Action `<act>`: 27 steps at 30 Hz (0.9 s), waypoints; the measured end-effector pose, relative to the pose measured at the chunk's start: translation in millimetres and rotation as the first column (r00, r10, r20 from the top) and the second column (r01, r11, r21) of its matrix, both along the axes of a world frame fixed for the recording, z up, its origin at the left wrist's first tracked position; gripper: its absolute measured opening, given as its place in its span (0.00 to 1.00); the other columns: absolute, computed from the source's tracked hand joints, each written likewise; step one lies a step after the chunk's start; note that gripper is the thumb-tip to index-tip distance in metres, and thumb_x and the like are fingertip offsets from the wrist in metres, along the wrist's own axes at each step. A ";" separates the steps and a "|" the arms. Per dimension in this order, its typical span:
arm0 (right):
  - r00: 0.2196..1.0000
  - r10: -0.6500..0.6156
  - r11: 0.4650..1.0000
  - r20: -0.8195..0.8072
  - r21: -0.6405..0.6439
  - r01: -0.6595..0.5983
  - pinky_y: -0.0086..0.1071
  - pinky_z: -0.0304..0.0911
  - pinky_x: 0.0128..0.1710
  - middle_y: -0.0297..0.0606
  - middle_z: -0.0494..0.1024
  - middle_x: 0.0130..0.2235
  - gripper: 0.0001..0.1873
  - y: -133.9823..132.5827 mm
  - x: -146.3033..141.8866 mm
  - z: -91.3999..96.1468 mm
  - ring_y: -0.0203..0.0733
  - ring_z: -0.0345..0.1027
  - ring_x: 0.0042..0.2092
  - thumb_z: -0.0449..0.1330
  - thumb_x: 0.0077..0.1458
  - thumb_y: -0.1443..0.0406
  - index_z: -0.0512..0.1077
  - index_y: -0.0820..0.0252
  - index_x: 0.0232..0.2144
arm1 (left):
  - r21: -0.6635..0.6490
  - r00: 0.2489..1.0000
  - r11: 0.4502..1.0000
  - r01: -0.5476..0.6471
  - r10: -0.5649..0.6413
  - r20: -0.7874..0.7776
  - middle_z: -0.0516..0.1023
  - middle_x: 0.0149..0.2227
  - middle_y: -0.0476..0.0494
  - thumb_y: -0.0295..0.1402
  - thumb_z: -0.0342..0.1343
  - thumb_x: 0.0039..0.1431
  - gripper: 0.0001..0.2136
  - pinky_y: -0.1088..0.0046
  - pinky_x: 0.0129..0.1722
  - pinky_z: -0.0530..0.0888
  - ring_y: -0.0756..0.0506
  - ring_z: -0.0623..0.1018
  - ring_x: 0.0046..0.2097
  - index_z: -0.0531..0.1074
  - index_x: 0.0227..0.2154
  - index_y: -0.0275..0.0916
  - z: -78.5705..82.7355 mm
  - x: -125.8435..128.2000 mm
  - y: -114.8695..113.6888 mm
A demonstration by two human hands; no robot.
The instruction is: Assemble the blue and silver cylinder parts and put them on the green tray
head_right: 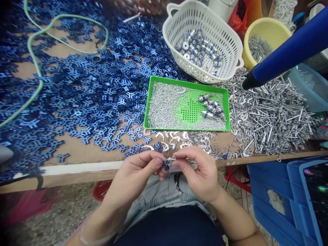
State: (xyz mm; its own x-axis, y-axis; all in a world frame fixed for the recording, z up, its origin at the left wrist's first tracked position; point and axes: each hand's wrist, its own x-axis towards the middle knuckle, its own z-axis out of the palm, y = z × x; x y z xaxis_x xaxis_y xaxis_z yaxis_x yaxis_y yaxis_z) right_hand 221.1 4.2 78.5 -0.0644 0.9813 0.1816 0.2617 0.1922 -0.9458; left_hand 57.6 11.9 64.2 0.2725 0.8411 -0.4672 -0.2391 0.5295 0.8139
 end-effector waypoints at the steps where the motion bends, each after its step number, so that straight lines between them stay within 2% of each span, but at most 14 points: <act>1: 0.996 0.079 0.996 0.037 0.025 -0.080 0.35 0.69 0.35 0.33 0.77 0.33 0.14 1.9 4.1 2.3 0.38 0.71 0.36 0.60 0.52 0.73 0.70 0.51 0.39 | -0.038 0.998 0.998 0.047 -0.045 0.036 0.75 0.18 0.47 0.41 0.61 0.48 0.12 0.77 0.19 0.73 0.51 0.73 0.18 0.74 0.23 0.36 1.6 -1.3 1.6; 4: 0.936 0.318 0.941 0.152 0.068 -0.331 0.35 0.71 0.34 0.33 0.78 0.33 0.16 10.0 15.8 10.7 0.38 0.72 0.35 0.60 0.52 0.74 0.69 0.52 0.41 | -0.116 0.983 0.981 0.156 -0.143 0.117 0.75 0.17 0.48 0.40 0.63 0.46 0.12 0.78 0.16 0.71 0.52 0.71 0.17 0.73 0.20 0.37 6.9 -4.3 4.4; 6: 0.887 0.412 0.897 0.209 0.077 -0.435 0.35 0.71 0.35 0.34 0.78 0.34 0.15 14.8 21.7 15.6 0.37 0.73 0.36 0.59 0.53 0.74 0.68 0.52 0.41 | -0.145 0.972 0.968 0.205 -0.184 0.145 0.74 0.16 0.49 0.39 0.63 0.46 0.11 0.79 0.16 0.70 0.53 0.70 0.16 0.73 0.19 0.37 9.6 -5.4 5.0; 9: 0.839 0.480 0.852 0.257 0.092 -0.515 0.34 0.71 0.37 0.35 0.78 0.35 0.16 18.2 27.1 20.2 0.36 0.73 0.37 0.57 0.53 0.75 0.67 0.54 0.42 | -0.166 0.965 0.957 0.237 -0.213 0.152 0.73 0.16 0.50 0.39 0.62 0.46 0.10 0.80 0.14 0.68 0.54 0.67 0.15 0.73 0.20 0.37 11.4 -6.0 5.3; 13: 0.756 0.524 0.804 0.393 0.065 -0.591 0.33 0.70 0.38 0.37 0.78 0.37 0.16 18.7 29.7 25.1 0.36 0.72 0.39 0.53 0.55 0.75 0.67 0.55 0.44 | -0.127 0.970 0.963 0.239 -0.231 0.074 0.73 0.16 0.50 0.38 0.61 0.47 0.10 0.81 0.15 0.65 0.55 0.66 0.16 0.73 0.20 0.37 13.4 -7.1 5.8; 17: 0.667 0.487 0.753 0.563 0.117 -0.648 0.35 0.71 0.40 0.37 0.79 0.37 0.12 20.0 27.3 34.9 0.38 0.73 0.39 0.49 0.59 0.71 0.68 0.55 0.42 | -0.058 0.968 0.967 0.246 -0.249 -0.042 0.73 0.16 0.49 0.38 0.60 0.48 0.11 0.81 0.15 0.64 0.54 0.66 0.16 0.73 0.19 0.37 16.8 -7.9 6.0; 23: 0.628 0.301 0.680 0.717 0.300 -0.669 0.35 0.73 0.36 0.42 0.80 0.31 0.17 24.2 20.4 49.1 0.40 0.73 0.35 0.44 0.60 0.72 0.72 0.62 0.31 | -0.054 0.955 0.958 0.281 -0.284 -0.079 0.72 0.16 0.50 0.38 0.58 0.50 0.11 0.81 0.15 0.60 0.55 0.63 0.17 0.72 0.20 0.36 18.4 -7.0 7.5; 25: 0.622 0.253 0.651 0.741 0.345 -0.676 0.35 0.73 0.36 0.42 0.80 0.31 0.16 24.2 21.6 49.2 0.40 0.73 0.35 0.44 0.60 0.72 0.72 0.64 0.33 | -0.057 0.953 0.956 0.288 -0.292 -0.087 0.72 0.16 0.50 0.37 0.58 0.51 0.11 0.82 0.17 0.61 0.55 0.64 0.18 0.72 0.19 0.36 18.5 -7.2 7.6; 27: 0.623 0.248 0.642 0.742 0.355 -0.679 0.35 0.72 0.39 0.42 0.79 0.36 0.11 21.5 24.0 45.7 0.41 0.72 0.40 0.49 0.59 0.71 0.71 0.65 0.39 | -0.039 0.960 0.964 0.263 -0.266 -0.089 0.72 0.17 0.50 0.36 0.58 0.51 0.11 0.81 0.20 0.63 0.55 0.66 0.20 0.72 0.20 0.35 18.3 -7.6 7.0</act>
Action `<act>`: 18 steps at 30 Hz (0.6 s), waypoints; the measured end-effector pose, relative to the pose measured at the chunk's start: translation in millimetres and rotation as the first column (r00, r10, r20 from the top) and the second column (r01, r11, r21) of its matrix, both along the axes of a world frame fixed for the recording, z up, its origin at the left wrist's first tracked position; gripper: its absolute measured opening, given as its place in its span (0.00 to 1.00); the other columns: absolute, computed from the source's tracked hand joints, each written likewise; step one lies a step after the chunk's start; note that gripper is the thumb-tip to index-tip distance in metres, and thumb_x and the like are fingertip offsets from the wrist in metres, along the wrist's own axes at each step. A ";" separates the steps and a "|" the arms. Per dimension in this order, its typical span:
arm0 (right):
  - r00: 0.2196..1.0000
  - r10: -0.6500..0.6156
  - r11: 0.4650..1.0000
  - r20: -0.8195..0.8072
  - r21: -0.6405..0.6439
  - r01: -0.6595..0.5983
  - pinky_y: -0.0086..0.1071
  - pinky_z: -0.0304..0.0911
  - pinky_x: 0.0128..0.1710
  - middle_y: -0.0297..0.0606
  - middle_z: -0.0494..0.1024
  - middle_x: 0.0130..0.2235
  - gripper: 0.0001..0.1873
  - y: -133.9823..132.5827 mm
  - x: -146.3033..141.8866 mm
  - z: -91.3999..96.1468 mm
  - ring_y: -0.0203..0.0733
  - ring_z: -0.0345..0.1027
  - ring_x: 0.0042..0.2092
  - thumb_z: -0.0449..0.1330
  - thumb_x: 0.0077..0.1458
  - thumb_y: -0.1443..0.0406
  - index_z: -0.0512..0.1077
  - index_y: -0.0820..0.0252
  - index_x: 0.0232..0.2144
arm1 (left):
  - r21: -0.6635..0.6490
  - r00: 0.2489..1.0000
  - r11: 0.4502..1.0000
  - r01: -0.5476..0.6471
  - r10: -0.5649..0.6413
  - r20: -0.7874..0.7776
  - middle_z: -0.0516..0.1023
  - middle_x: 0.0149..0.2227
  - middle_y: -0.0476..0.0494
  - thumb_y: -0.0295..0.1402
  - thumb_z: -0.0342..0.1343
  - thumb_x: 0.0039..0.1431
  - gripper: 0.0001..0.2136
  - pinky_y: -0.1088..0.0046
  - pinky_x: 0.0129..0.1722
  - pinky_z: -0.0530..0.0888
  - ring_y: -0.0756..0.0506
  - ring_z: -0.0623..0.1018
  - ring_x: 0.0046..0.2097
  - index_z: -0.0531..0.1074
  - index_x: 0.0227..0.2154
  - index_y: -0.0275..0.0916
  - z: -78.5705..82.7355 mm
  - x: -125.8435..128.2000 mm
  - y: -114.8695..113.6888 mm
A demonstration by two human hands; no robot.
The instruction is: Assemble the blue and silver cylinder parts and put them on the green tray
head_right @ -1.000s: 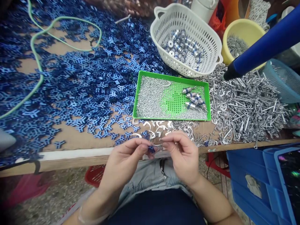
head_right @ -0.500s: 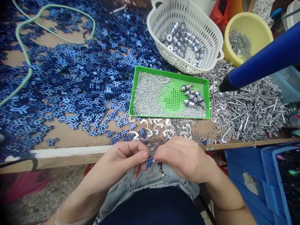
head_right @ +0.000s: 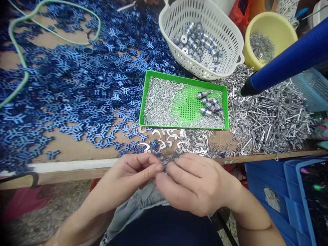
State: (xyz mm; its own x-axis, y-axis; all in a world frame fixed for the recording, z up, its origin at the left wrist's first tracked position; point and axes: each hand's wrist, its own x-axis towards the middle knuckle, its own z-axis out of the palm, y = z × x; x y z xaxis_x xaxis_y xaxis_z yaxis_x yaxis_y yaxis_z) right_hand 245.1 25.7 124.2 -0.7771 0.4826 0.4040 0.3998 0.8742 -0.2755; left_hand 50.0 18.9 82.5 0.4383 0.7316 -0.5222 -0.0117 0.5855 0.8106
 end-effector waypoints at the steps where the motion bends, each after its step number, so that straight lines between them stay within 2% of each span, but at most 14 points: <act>1: 0.999 -0.041 0.999 -0.018 -0.031 0.040 0.36 0.71 0.42 0.42 0.79 0.39 0.10 -2.8 0.7 -3.3 0.41 0.71 0.43 0.53 0.58 0.69 0.70 0.64 0.42 | 0.013 1.000 0.999 -0.029 0.029 0.001 0.72 0.17 0.51 0.36 0.58 0.51 0.10 0.81 0.21 0.64 0.54 0.66 0.21 0.72 0.20 0.35 -0.4 0.0 -0.5; 2: 0.990 -0.130 0.987 -0.059 -0.098 0.124 0.35 0.71 0.43 0.42 0.77 0.40 0.11 -6.5 0.6 -7.5 0.41 0.70 0.44 0.57 0.56 0.67 0.69 0.63 0.43 | 0.029 0.998 0.997 -0.070 0.070 -0.003 0.71 0.17 0.52 0.36 0.58 0.51 0.10 0.81 0.22 0.64 0.54 0.66 0.21 0.72 0.20 0.36 -0.9 0.2 -1.2; 3: 0.961 -0.254 0.951 -0.108 -0.208 0.228 0.34 0.70 0.42 0.41 0.76 0.40 0.13 -11.0 -0.9 -12.6 0.40 0.70 0.43 0.60 0.55 0.64 0.68 0.61 0.43 | 0.047 0.993 0.992 -0.120 0.121 -0.011 0.70 0.17 0.53 0.36 0.59 0.51 0.10 0.81 0.22 0.64 0.55 0.66 0.22 0.72 0.20 0.36 -1.5 1.0 -2.0; 4: 0.908 -0.392 0.879 -0.148 -0.352 0.322 0.32 0.70 0.39 0.39 0.75 0.37 0.13 -16.0 -3.9 -18.3 0.39 0.70 0.40 0.61 0.53 0.62 0.69 0.59 0.42 | 0.066 0.985 0.983 -0.172 0.174 -0.020 0.68 0.17 0.53 0.36 0.59 0.51 0.10 0.82 0.22 0.63 0.55 0.64 0.21 0.72 0.20 0.36 -2.3 2.3 -2.8; 5: 0.842 -0.512 0.780 -0.168 -0.502 0.374 0.30 0.69 0.35 0.37 0.74 0.34 0.13 -21.1 -8.2 -24.3 0.37 0.68 0.36 0.61 0.52 0.59 0.69 0.58 0.39 | 0.082 0.974 0.972 -0.222 0.225 -0.024 0.67 0.17 0.54 0.36 0.59 0.52 0.10 0.82 0.22 0.63 0.55 0.63 0.21 0.72 0.20 0.37 -3.1 4.1 -3.8; 7: 0.742 -0.647 0.589 -0.174 -0.732 0.342 0.28 0.65 0.29 0.33 0.70 0.30 0.12 -29.6 -19.5 -35.6 0.34 0.64 0.30 0.60 0.53 0.56 0.69 0.57 0.34 | 0.098 0.953 0.948 -0.301 0.304 -0.008 0.66 0.18 0.55 0.36 0.59 0.52 0.10 0.83 0.22 0.63 0.56 0.62 0.22 0.71 0.21 0.37 -4.7 9.3 -6.1; 9: 0.692 -0.699 0.483 -0.182 -0.834 0.268 0.28 0.61 0.28 0.32 0.68 0.28 0.10 -33.8 -29.9 -43.5 0.33 0.61 0.29 0.58 0.55 0.56 0.68 0.58 0.31 | 0.093 0.939 0.934 -0.345 0.344 0.022 0.67 0.19 0.54 0.36 0.58 0.53 0.09 0.83 0.24 0.65 0.55 0.64 0.23 0.71 0.21 0.37 -6.1 14.8 -9.0; 12: 0.650 -0.739 0.379 -0.177 -0.907 0.184 0.28 0.57 0.29 0.30 0.64 0.26 0.09 -31.3 -34.6 -46.7 0.33 0.59 0.29 0.56 0.57 0.60 0.67 0.58 0.27 | 0.097 0.930 0.925 -0.368 0.366 0.038 0.67 0.21 0.53 0.35 0.59 0.53 0.09 0.82 0.25 0.66 0.54 0.65 0.25 0.70 0.22 0.37 -8.8 18.9 -13.4; 15: 0.707 -0.692 0.259 -0.144 -0.964 0.057 0.27 0.54 0.28 0.29 0.64 0.25 0.11 -24.7 -25.7 -43.2 0.31 0.57 0.28 0.58 0.56 0.60 0.67 0.59 0.25 | 0.128 0.938 0.929 -0.347 0.341 0.067 0.66 0.22 0.53 0.33 0.61 0.51 0.07 0.82 0.24 0.66 0.54 0.65 0.25 0.69 0.24 0.38 -13.0 13.8 -14.2; 18: 0.790 -0.599 0.151 -0.133 -0.987 -0.052 0.26 0.52 0.27 0.28 0.64 0.24 0.11 -19.0 -14.7 -38.7 0.30 0.56 0.27 0.58 0.55 0.60 0.67 0.59 0.25 | 0.253 0.965 0.932 -0.261 0.241 0.107 0.69 0.29 0.50 0.32 0.64 0.48 0.09 0.79 0.28 0.69 0.52 0.69 0.30 0.73 0.33 0.42 -16.1 1.8 -9.4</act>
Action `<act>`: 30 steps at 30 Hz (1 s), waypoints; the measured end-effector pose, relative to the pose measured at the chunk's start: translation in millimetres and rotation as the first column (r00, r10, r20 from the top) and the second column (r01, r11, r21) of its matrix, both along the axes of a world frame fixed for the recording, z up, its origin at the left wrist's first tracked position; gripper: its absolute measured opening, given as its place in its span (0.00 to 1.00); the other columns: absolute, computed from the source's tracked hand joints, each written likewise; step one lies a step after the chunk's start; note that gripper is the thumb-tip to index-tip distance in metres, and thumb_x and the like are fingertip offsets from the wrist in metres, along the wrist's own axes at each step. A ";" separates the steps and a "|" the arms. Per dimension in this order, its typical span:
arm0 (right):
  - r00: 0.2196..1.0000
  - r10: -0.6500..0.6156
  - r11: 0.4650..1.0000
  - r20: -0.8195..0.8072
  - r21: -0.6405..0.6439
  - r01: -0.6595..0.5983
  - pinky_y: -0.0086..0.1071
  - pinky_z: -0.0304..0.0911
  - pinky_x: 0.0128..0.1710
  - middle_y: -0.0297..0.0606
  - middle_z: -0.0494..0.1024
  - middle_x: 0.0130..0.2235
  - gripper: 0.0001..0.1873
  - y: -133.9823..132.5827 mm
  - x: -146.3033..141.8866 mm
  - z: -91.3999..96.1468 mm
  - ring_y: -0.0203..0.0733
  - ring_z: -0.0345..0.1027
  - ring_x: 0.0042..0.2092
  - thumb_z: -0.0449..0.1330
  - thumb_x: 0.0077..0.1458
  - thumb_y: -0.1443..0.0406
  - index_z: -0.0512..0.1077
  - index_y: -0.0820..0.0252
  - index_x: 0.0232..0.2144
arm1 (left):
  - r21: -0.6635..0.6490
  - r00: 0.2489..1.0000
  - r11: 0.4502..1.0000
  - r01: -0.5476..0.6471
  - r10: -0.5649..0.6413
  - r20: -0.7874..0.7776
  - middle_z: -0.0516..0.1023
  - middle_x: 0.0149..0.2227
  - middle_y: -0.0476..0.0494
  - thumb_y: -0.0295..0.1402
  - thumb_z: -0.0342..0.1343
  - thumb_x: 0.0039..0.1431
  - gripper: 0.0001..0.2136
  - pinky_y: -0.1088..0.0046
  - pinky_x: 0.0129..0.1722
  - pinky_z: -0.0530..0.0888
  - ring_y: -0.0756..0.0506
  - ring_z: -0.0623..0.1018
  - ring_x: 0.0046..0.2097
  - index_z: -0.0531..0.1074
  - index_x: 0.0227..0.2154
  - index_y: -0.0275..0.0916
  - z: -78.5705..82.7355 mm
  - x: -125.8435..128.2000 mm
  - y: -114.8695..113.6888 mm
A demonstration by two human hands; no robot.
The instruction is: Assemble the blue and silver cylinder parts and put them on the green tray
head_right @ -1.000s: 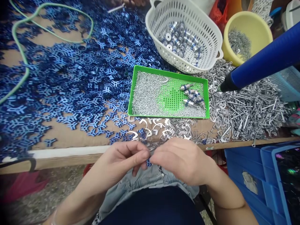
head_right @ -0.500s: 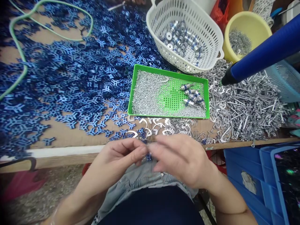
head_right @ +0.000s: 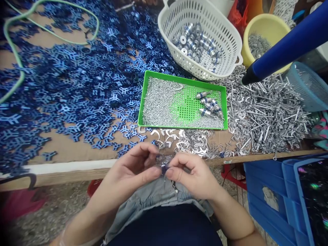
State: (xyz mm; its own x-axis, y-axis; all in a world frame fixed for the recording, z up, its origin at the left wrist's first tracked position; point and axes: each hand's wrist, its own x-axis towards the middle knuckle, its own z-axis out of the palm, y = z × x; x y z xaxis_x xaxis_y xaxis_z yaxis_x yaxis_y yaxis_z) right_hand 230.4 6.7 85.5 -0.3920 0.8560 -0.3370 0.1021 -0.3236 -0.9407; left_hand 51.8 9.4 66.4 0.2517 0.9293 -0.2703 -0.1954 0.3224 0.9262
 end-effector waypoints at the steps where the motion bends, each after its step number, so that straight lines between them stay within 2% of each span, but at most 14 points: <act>1: 0.998 0.051 0.999 -0.023 -0.015 -0.051 0.26 0.52 0.27 0.28 0.63 0.24 0.11 1.6 2.3 1.3 0.30 0.55 0.27 0.58 0.55 0.60 0.67 0.59 0.25 | 0.065 0.997 0.995 0.072 -0.071 -0.015 0.70 0.32 0.49 0.32 0.65 0.48 0.10 0.78 0.30 0.70 0.51 0.70 0.32 0.75 0.36 0.43 0.0 -4.3 2.5; 4: 0.974 0.210 0.978 -0.082 0.006 -0.210 0.27 0.53 0.29 0.29 0.63 0.25 0.11 5.1 4.6 4.5 0.31 0.56 0.28 0.59 0.54 0.62 0.66 0.60 0.23 | 0.228 0.946 0.918 0.323 -0.313 -0.079 0.72 0.33 0.47 0.33 0.63 0.49 0.06 0.75 0.33 0.71 0.50 0.72 0.34 0.79 0.32 0.45 2.9 -14.2 10.3; 6: 0.950 0.293 0.956 -0.108 0.044 -0.290 0.27 0.55 0.31 0.30 0.64 0.25 0.11 6.2 4.0 5.5 0.32 0.58 0.30 0.59 0.55 0.63 0.66 0.60 0.23 | 0.302 0.913 0.862 0.407 -0.393 -0.108 0.73 0.31 0.47 0.32 0.63 0.50 0.03 0.75 0.33 0.72 0.49 0.74 0.34 0.80 0.29 0.45 5.5 -17.5 13.7; 9: 0.928 0.350 0.936 -0.130 0.089 -0.340 0.28 0.57 0.32 0.30 0.64 0.26 0.10 6.3 3.2 4.1 0.32 0.59 0.31 0.58 0.55 0.63 0.67 0.60 0.24 | 0.437 0.898 0.785 0.439 -0.396 -0.191 0.74 0.30 0.48 0.30 0.64 0.48 0.05 0.75 0.33 0.71 0.50 0.73 0.34 0.79 0.31 0.45 6.7 -20.0 13.8; 13: 0.919 0.378 0.923 -0.112 0.115 -0.366 0.27 0.57 0.30 0.30 0.65 0.25 0.11 8.5 4.1 -0.6 0.31 0.59 0.28 0.58 0.55 0.61 0.67 0.60 0.24 | 0.596 0.903 0.684 0.421 -0.256 -0.345 0.73 0.30 0.49 0.27 0.64 0.49 0.09 0.75 0.33 0.69 0.51 0.71 0.33 0.76 0.35 0.44 3.5 -24.1 8.9; 15: 0.951 0.307 0.941 0.036 0.141 -0.308 0.27 0.57 0.29 0.30 0.67 0.25 0.10 12.3 4.2 -2.6 0.32 0.60 0.28 0.57 0.56 0.61 0.68 0.59 0.26 | 0.630 0.896 0.667 0.399 -0.136 -0.424 0.73 0.30 0.49 0.28 0.62 0.52 0.07 0.74 0.33 0.68 0.50 0.70 0.32 0.75 0.35 0.43 2.2 -26.4 8.3; 16: 0.959 0.215 0.950 0.183 0.186 -0.249 0.28 0.58 0.30 0.31 0.68 0.27 0.08 14.8 4.1 -3.8 0.33 0.61 0.29 0.57 0.57 0.61 0.69 0.58 0.27 | 0.642 0.886 0.660 0.390 -0.079 -0.457 0.73 0.30 0.49 0.29 0.61 0.53 0.06 0.74 0.33 0.68 0.50 0.70 0.32 0.74 0.34 0.42 1.8 -27.2 8.8; 17: 0.930 0.093 0.946 0.356 0.259 -0.194 0.30 0.58 0.33 0.32 0.69 0.29 0.07 17.5 3.9 -5.2 0.35 0.62 0.31 0.56 0.57 0.61 0.69 0.58 0.29 | 0.655 0.876 0.653 0.380 -0.026 -0.482 0.73 0.30 0.48 0.30 0.60 0.54 0.04 0.73 0.33 0.68 0.50 0.70 0.32 0.74 0.34 0.41 1.5 -27.9 9.6; 19: 0.754 -0.142 0.886 0.642 0.422 -0.192 0.34 0.58 0.37 0.37 0.71 0.33 0.05 22.7 3.1 -9.4 0.40 0.62 0.37 0.55 0.58 0.63 0.70 0.58 0.33 | 0.674 0.860 0.643 0.364 0.045 -0.508 0.73 0.29 0.49 0.30 0.59 0.55 0.02 0.74 0.33 0.68 0.50 0.70 0.32 0.74 0.32 0.40 0.8 -28.4 11.3; 21: 0.577 -0.232 0.818 0.783 0.479 -0.320 0.37 0.58 0.38 0.40 0.70 0.35 0.06 26.5 2.4 -14.4 0.44 0.60 0.39 0.54 0.58 0.65 0.71 0.59 0.35 | 0.682 0.859 0.649 0.337 0.085 -0.505 0.73 0.28 0.49 0.30 0.59 0.54 0.02 0.74 0.33 0.68 0.51 0.71 0.32 0.74 0.31 0.40 -0.4 -28.2 11.7; 23: 0.512 -0.243 0.772 0.824 0.484 -0.411 0.37 0.58 0.36 0.41 0.69 0.33 0.07 28.5 2.3 -18.1 0.44 0.59 0.38 0.53 0.58 0.67 0.72 0.60 0.35 | 0.674 0.864 0.676 0.297 0.110 -0.491 0.73 0.28 0.50 0.30 0.60 0.54 0.02 0.74 0.32 0.68 0.50 0.72 0.31 0.74 0.31 0.40 -2.1 -27.4 10.4; 24: 0.525 -0.264 0.758 0.809 0.511 -0.406 0.37 0.59 0.36 0.40 0.69 0.32 0.07 28.9 2.6 -18.9 0.44 0.59 0.37 0.53 0.58 0.68 0.72 0.60 0.34 | 0.668 0.871 0.692 0.275 0.115 -0.477 0.73 0.28 0.50 0.30 0.60 0.54 0.02 0.74 0.32 0.69 0.50 0.72 0.31 0.74 0.31 0.40 -2.9 -26.9 9.4; 28: 0.657 -0.384 0.722 0.649 0.654 -0.224 0.35 0.61 0.40 0.39 0.69 0.36 0.06 28.3 5.7 -16.3 0.41 0.63 0.40 0.52 0.59 0.69 0.69 0.58 0.35 | 0.650 0.909 0.733 0.200 0.109 -0.403 0.73 0.29 0.50 0.29 0.62 0.52 0.04 0.74 0.31 0.69 0.50 0.72 0.31 0.74 0.32 0.42 -5.0 -24.4 6.7; 30: 0.630 -0.360 0.729 0.688 0.629 -0.270 0.37 0.61 0.41 0.40 0.69 0.38 0.06 27.8 6.5 -15.0 0.43 0.62 0.42 0.52 0.59 0.68 0.69 0.57 0.37 | 0.645 0.918 0.741 0.186 0.104 -0.384 0.73 0.29 0.50 0.30 0.62 0.51 0.05 0.73 0.31 0.69 0.50 0.72 0.31 0.75 0.32 0.43 -5.1 -23.3 7.0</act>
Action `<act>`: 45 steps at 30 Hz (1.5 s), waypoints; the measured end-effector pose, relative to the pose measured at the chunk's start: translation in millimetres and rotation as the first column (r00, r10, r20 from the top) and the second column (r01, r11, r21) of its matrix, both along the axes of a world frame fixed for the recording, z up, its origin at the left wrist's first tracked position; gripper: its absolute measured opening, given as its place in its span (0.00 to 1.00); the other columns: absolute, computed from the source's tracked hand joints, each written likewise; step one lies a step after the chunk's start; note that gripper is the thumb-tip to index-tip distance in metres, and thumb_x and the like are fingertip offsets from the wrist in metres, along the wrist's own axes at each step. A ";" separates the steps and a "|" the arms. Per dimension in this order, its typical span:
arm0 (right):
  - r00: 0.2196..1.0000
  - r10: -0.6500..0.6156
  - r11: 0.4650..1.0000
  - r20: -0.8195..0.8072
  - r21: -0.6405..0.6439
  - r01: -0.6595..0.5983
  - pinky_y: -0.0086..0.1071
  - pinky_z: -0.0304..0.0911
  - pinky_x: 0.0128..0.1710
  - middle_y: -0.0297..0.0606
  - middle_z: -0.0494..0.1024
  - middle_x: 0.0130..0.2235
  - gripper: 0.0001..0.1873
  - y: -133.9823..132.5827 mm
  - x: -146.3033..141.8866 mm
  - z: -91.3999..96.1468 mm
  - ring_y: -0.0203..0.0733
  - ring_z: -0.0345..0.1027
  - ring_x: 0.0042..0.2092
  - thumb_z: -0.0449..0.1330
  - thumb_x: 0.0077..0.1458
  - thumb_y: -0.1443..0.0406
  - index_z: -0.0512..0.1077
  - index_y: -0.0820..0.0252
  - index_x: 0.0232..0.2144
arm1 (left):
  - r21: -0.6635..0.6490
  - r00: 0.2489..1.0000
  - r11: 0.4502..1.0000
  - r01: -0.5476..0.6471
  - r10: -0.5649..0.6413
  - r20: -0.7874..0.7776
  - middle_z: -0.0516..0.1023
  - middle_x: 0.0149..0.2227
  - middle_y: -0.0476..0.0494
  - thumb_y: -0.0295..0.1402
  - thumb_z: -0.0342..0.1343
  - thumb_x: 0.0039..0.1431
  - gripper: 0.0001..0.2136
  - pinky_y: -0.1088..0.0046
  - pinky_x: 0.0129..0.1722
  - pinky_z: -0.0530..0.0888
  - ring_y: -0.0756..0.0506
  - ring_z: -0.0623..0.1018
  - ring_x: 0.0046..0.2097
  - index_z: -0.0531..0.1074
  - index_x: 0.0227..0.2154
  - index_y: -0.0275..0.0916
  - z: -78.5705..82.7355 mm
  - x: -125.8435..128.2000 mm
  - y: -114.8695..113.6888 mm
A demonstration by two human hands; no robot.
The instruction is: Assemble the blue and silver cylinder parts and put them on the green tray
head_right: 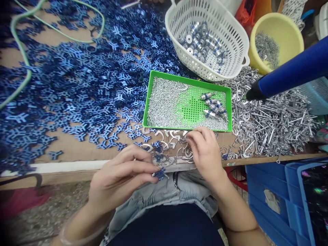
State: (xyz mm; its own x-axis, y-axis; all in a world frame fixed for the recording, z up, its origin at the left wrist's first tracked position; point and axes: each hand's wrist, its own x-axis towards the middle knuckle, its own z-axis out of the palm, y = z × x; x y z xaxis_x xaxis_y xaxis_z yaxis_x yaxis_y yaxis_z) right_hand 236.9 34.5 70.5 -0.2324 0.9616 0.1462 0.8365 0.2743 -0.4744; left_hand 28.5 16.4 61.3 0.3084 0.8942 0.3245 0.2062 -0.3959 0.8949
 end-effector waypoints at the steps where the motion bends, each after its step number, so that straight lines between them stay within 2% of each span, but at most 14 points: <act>1: 0.997 0.017 1.000 0.070 -0.018 -0.016 0.38 0.60 0.40 0.41 0.68 0.38 0.06 -0.2 -0.4 -0.1 0.44 0.61 0.42 0.53 0.58 0.68 0.69 0.57 0.38 | -0.005 1.000 1.000 0.000 0.000 0.004 0.73 0.29 0.50 0.30 0.62 0.51 0.05 0.73 0.31 0.69 0.50 0.72 0.31 0.75 0.32 0.43 0.2 0.4 0.3; 6: 0.920 0.022 1.000 0.390 -0.007 -0.021 0.38 0.57 0.35 0.43 0.66 0.35 0.08 1.5 -5.7 -4.3 0.45 0.57 0.38 0.52 0.57 0.70 0.71 0.60 0.33 | -0.011 1.000 1.000 0.011 -0.011 0.004 0.72 0.29 0.50 0.28 0.62 0.51 0.06 0.73 0.31 0.69 0.50 0.72 0.31 0.75 0.33 0.44 1.1 0.9 0.4; 9: 0.924 0.030 0.999 0.381 0.011 -0.037 0.38 0.58 0.35 0.43 0.67 0.34 0.08 3.2 -4.8 -3.6 0.44 0.57 0.37 0.52 0.58 0.71 0.70 0.60 0.32 | -0.004 1.000 1.000 0.012 -0.012 0.016 0.72 0.30 0.50 0.27 0.62 0.51 0.06 0.73 0.32 0.69 0.50 0.71 0.32 0.74 0.33 0.43 1.4 1.3 -1.3; 11: 0.976 0.023 0.999 0.215 0.020 -0.028 0.38 0.60 0.36 0.42 0.68 0.35 0.07 0.6 -2.4 0.4 0.44 0.60 0.38 0.51 0.59 0.71 0.69 0.61 0.32 | -0.001 1.000 1.000 0.010 -0.010 0.015 0.71 0.31 0.50 0.27 0.62 0.51 0.06 0.74 0.33 0.69 0.50 0.71 0.32 0.74 0.33 0.43 1.7 1.8 -2.3; 13: 0.997 -0.028 1.000 -0.078 0.008 0.028 0.37 0.62 0.38 0.40 0.70 0.35 0.06 -6.7 -0.6 7.0 0.42 0.64 0.39 0.51 0.59 0.70 0.67 0.59 0.34 | 0.006 1.000 1.000 0.010 -0.010 -0.003 0.71 0.31 0.50 0.27 0.62 0.51 0.07 0.74 0.33 0.69 0.50 0.71 0.33 0.74 0.33 0.42 2.2 2.4 -2.7; 16: 0.862 -0.168 0.984 -0.479 -0.130 0.119 0.34 0.66 0.36 0.34 0.73 0.34 0.08 -22.5 -0.8 17.0 0.37 0.69 0.37 0.53 0.59 0.70 0.67 0.54 0.39 | 0.019 0.999 1.000 0.015 -0.015 -0.032 0.71 0.30 0.50 0.27 0.61 0.52 0.06 0.75 0.33 0.69 0.50 0.71 0.32 0.74 0.33 0.42 2.7 3.6 -2.1; 19: 0.769 -0.248 0.958 -0.589 -0.266 0.106 0.34 0.70 0.36 0.33 0.76 0.36 0.11 -31.3 -1.7 18.5 0.37 0.72 0.36 0.55 0.58 0.68 0.69 0.51 0.42 | 0.013 0.999 1.000 0.005 -0.005 -0.040 0.72 0.30 0.50 0.27 0.61 0.52 0.06 0.74 0.32 0.69 0.50 0.72 0.32 0.74 0.33 0.42 2.4 4.7 -0.9; 21: 0.826 -0.241 0.962 -0.510 -0.236 0.135 0.35 0.70 0.39 0.35 0.77 0.38 0.11 -30.1 -0.6 13.4 0.39 0.73 0.38 0.57 0.57 0.67 0.70 0.52 0.42 | 0.001 0.999 1.000 -0.011 0.011 -0.044 0.72 0.30 0.50 0.26 0.61 0.52 0.06 0.74 0.32 0.69 0.50 0.72 0.33 0.75 0.32 0.42 1.4 4.9 -0.6; 24: 0.958 -0.204 0.979 -0.202 -0.069 0.194 0.39 0.67 0.43 0.38 0.77 0.40 0.11 -23.0 2.5 2.8 0.42 0.71 0.42 0.56 0.57 0.68 0.71 0.55 0.43 | -0.013 0.998 0.999 -0.034 0.033 -0.054 0.73 0.30 0.50 0.25 0.62 0.51 0.07 0.74 0.32 0.70 0.50 0.72 0.33 0.75 0.32 0.43 -1.1 4.3 -1.2; 28: 0.982 -0.159 0.986 0.098 0.064 0.153 0.42 0.63 0.45 0.42 0.75 0.43 0.14 -17.2 3.3 -3.9 0.46 0.66 0.45 0.51 0.59 0.69 0.69 0.57 0.46 | -0.026 0.996 0.998 -0.063 0.061 -0.070 0.74 0.30 0.49 0.26 0.61 0.52 0.06 0.73 0.32 0.70 0.49 0.73 0.33 0.76 0.33 0.43 -4.8 2.4 -3.4; 34: 0.986 -0.095 0.991 0.135 0.108 0.081 0.37 0.60 0.39 0.39 0.75 0.37 0.11 -12.8 -2.1 0.9 0.44 0.63 0.39 0.51 0.59 0.71 0.71 0.57 0.40 | -0.015 0.997 0.998 -0.054 0.053 -0.064 0.72 0.31 0.49 0.24 0.61 0.52 0.08 0.74 0.32 0.70 0.49 0.72 0.33 0.75 0.34 0.42 -6.5 0.7 -4.2; 40: 0.935 -0.094 0.996 0.342 0.024 0.091 0.40 0.56 0.34 0.44 0.72 0.33 0.08 -4.7 -20.5 -7.0 0.47 0.58 0.36 0.55 0.57 0.63 0.72 0.60 0.32 | -0.007 0.995 0.998 -0.065 0.065 -0.069 0.73 0.30 0.49 0.25 0.60 0.52 0.07 0.73 0.32 0.70 0.49 0.72 0.33 0.76 0.33 0.43 -6.8 1.5 -3.8; 42: 0.942 -0.115 0.993 0.314 0.005 0.119 0.40 0.56 0.35 0.43 0.71 0.33 0.07 -3.4 -22.7 -11.8 0.47 0.58 0.37 0.55 0.56 0.65 0.72 0.60 0.31 | -0.011 0.995 0.998 -0.070 0.069 -0.075 0.73 0.30 0.49 0.26 0.60 0.52 0.07 0.73 0.32 0.70 0.49 0.72 0.33 0.76 0.33 0.44 -6.9 1.5 -4.3; 45: 0.987 -0.119 0.993 0.109 0.007 0.119 0.38 0.59 0.37 0.40 0.74 0.34 0.05 -5.5 -18.5 -11.6 0.45 0.62 0.39 0.55 0.56 0.68 0.71 0.59 0.32 | -0.015 0.994 0.997 -0.074 0.073 -0.082 0.73 0.30 0.49 0.27 0.60 0.52 0.06 0.73 0.31 0.70 0.49 0.72 0.32 0.75 0.33 0.43 -6.4 1.1 -4.6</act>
